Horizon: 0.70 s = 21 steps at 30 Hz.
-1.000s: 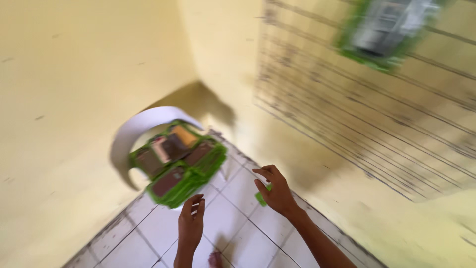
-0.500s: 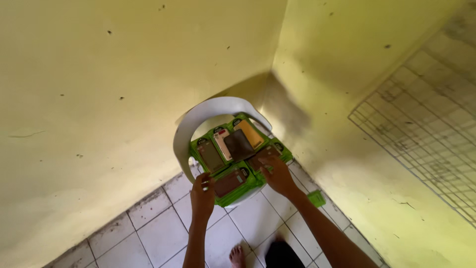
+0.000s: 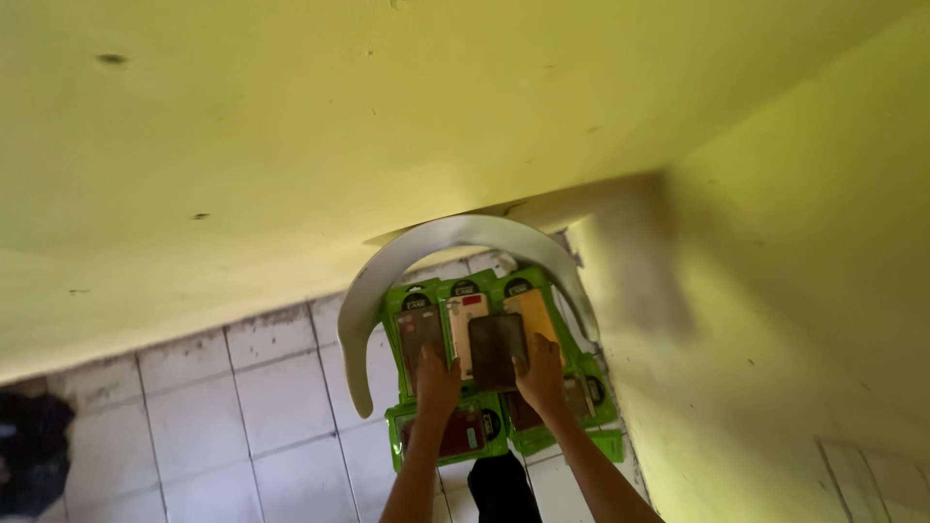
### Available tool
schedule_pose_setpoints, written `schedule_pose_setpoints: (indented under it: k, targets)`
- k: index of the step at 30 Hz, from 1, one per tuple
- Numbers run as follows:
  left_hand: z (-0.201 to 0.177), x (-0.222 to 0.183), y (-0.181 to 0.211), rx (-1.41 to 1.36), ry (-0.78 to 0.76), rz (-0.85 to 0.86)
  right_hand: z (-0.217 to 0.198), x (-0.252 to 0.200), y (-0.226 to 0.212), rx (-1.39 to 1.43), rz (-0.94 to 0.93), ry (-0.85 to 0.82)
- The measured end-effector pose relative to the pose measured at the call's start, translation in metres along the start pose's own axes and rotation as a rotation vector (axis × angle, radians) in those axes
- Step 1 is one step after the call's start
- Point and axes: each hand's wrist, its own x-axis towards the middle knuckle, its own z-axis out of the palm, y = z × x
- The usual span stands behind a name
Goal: The person picks up packaged phone cases from a white plastic chair, wipes each package with a dark cloth, and hangs them on a wall-mounted wire grid. The person repeats this process for multiple cases, arranging them in rows on the grid.
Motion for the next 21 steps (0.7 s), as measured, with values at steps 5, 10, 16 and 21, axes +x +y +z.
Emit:
schedule_pose_setpoints:
  k: [5,10,16,21]
  targets:
    - [0.022,0.02,0.027,0.082,-0.018,-0.263,0.02,0.016,0.006,-0.007,0.082,-0.025]
    - [0.015,0.022,0.056,0.062,0.021,-0.387,0.029,0.02,0.021,0.009,0.092,-0.031]
    - [-0.025,0.01,0.044,-0.185,-0.113,-0.2,-0.006,0.013,0.036,0.45,0.193,-0.407]
    - [-0.085,-0.023,0.033,-0.749,-0.294,-0.245,-0.102,-0.015,-0.005,1.034,0.551,-0.385]
